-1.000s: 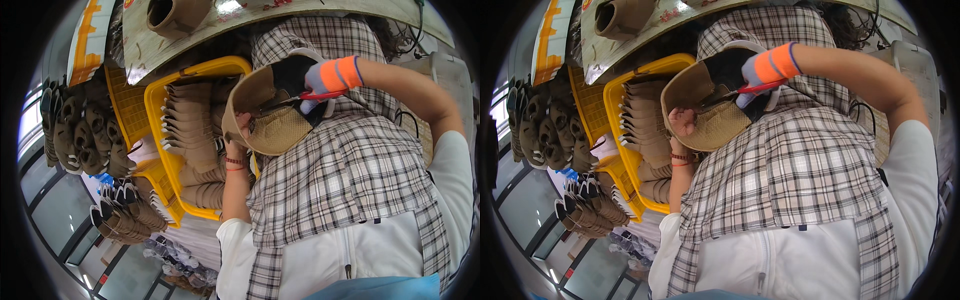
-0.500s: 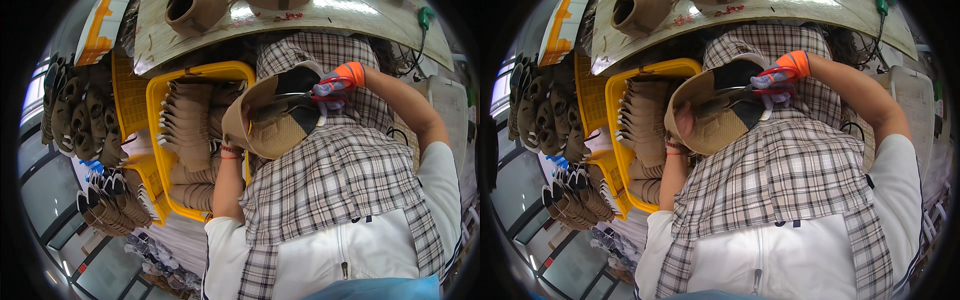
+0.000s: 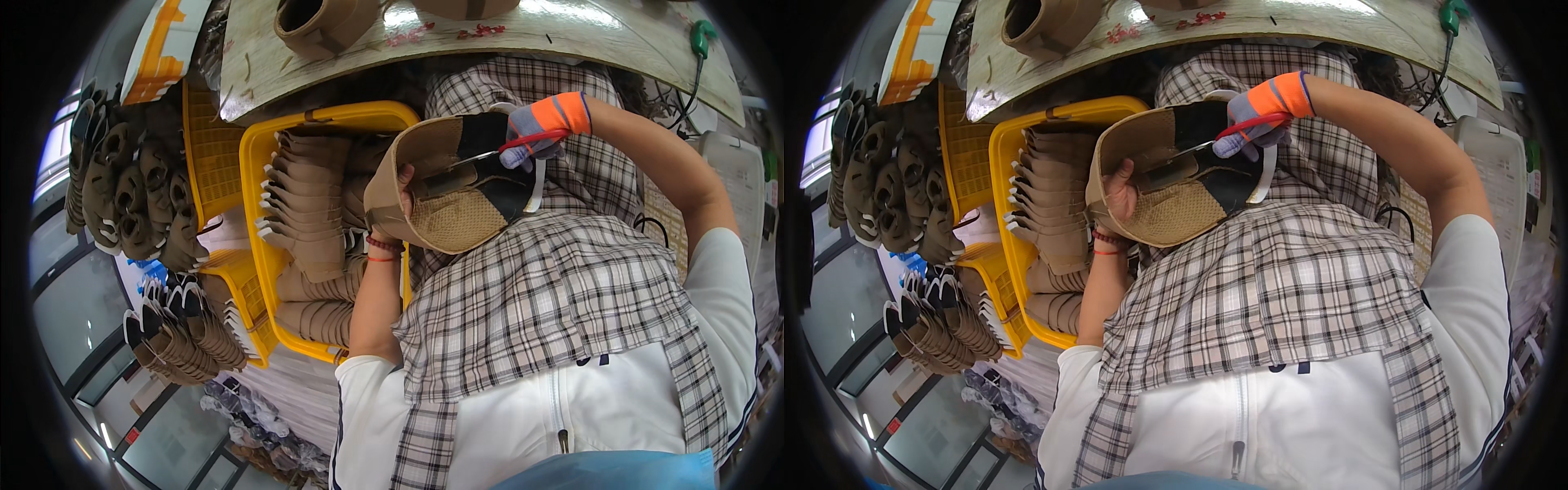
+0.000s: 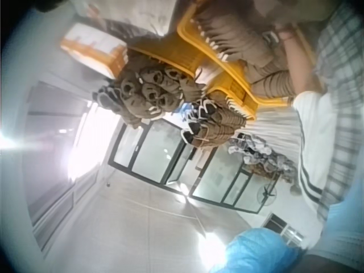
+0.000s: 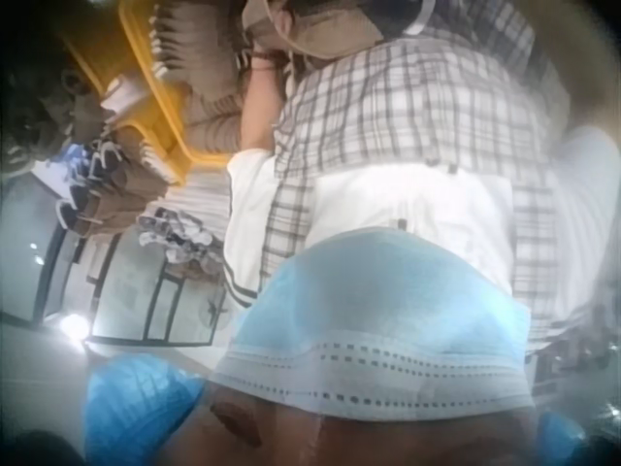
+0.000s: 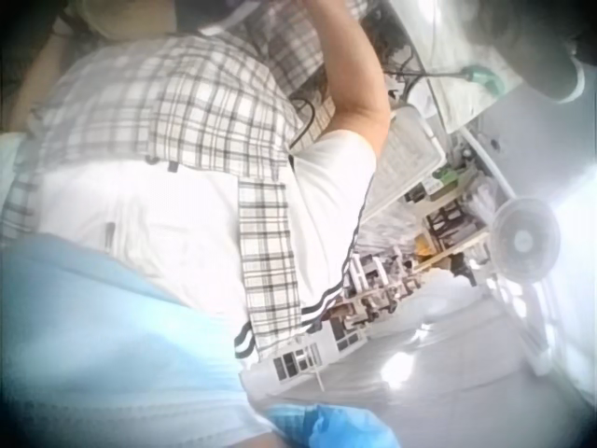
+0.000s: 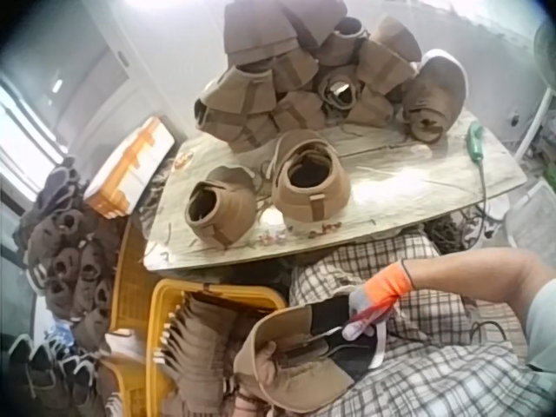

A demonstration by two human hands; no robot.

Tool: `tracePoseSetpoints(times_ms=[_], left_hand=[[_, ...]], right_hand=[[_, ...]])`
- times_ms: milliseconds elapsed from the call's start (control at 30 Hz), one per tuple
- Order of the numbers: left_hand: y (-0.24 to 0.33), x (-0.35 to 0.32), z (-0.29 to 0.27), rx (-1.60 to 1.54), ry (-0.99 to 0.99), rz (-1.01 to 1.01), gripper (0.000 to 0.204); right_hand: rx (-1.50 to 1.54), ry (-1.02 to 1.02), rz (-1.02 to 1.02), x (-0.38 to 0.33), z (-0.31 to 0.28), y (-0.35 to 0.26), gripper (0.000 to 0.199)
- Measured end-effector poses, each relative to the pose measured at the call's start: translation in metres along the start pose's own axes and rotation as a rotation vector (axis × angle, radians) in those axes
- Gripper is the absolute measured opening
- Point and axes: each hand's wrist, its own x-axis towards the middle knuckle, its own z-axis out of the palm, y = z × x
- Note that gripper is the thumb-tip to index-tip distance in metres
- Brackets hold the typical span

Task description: The person repeatedly picks up brown shoe uppers from a yellow crate and uses scissors to trim excess material from the inner lining. After trimming each piece, the person places it on a nearby table and continues with the next item.

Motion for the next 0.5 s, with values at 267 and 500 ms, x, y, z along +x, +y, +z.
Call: tracePoseSetpoints(times_ms=[267, 500], left_hand=[[0.014, -0.003, 0.025, 0.301, -0.003, 0.173, 0.04], [0.037, -0.017, -0.011, 0.911, -0.194, 0.324, 0.039]], right_hand=[[0.065, 0.033, 0.086, 0.007, -0.001, -0.016, 0.048], [-0.029, 0.212, -0.314, -0.001, 0.026, 0.011, 0.051]])
